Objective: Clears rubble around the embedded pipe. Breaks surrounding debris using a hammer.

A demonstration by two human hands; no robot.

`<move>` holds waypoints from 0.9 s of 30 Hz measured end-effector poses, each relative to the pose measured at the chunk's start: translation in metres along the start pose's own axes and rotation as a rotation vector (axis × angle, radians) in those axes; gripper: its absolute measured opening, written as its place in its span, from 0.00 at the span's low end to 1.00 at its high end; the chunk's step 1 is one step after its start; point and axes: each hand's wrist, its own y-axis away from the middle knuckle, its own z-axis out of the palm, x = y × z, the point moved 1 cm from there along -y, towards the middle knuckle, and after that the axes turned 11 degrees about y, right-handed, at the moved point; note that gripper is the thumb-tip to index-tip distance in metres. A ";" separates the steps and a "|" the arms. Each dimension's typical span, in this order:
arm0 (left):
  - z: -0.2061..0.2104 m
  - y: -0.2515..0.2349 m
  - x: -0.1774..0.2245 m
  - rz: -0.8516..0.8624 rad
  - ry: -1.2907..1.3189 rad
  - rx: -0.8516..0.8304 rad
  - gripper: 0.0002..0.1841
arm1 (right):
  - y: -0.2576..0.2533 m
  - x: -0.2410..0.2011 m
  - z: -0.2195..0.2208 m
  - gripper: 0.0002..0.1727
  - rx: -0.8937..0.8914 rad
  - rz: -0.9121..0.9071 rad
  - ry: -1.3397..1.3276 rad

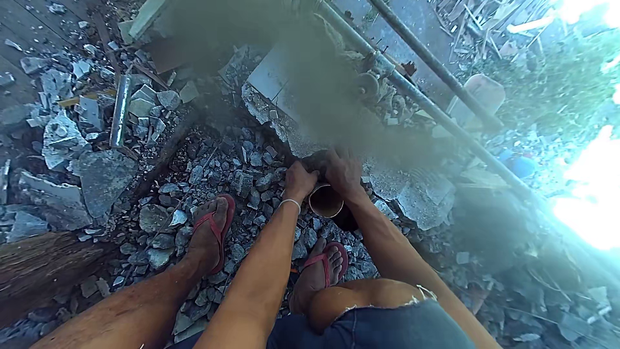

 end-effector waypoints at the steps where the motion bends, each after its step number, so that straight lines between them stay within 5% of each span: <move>1: 0.000 -0.001 0.000 0.004 -0.019 -0.009 0.24 | 0.000 0.000 0.001 0.07 0.006 -0.005 0.006; 9: 0.003 -0.002 -0.009 0.108 -0.028 0.033 0.22 | 0.014 -0.014 -0.004 0.05 -0.024 -0.092 0.072; 16: 0.016 0.003 -0.027 0.451 -0.236 0.191 0.17 | 0.019 -0.033 -0.021 0.09 -0.175 -0.010 0.160; 21: 0.014 0.003 -0.020 0.461 -0.505 0.160 0.15 | 0.016 -0.029 -0.022 0.08 -0.268 -0.094 0.161; 27: 0.008 0.003 -0.019 0.527 -0.470 0.117 0.16 | 0.018 -0.022 -0.018 0.08 -0.260 -0.106 0.055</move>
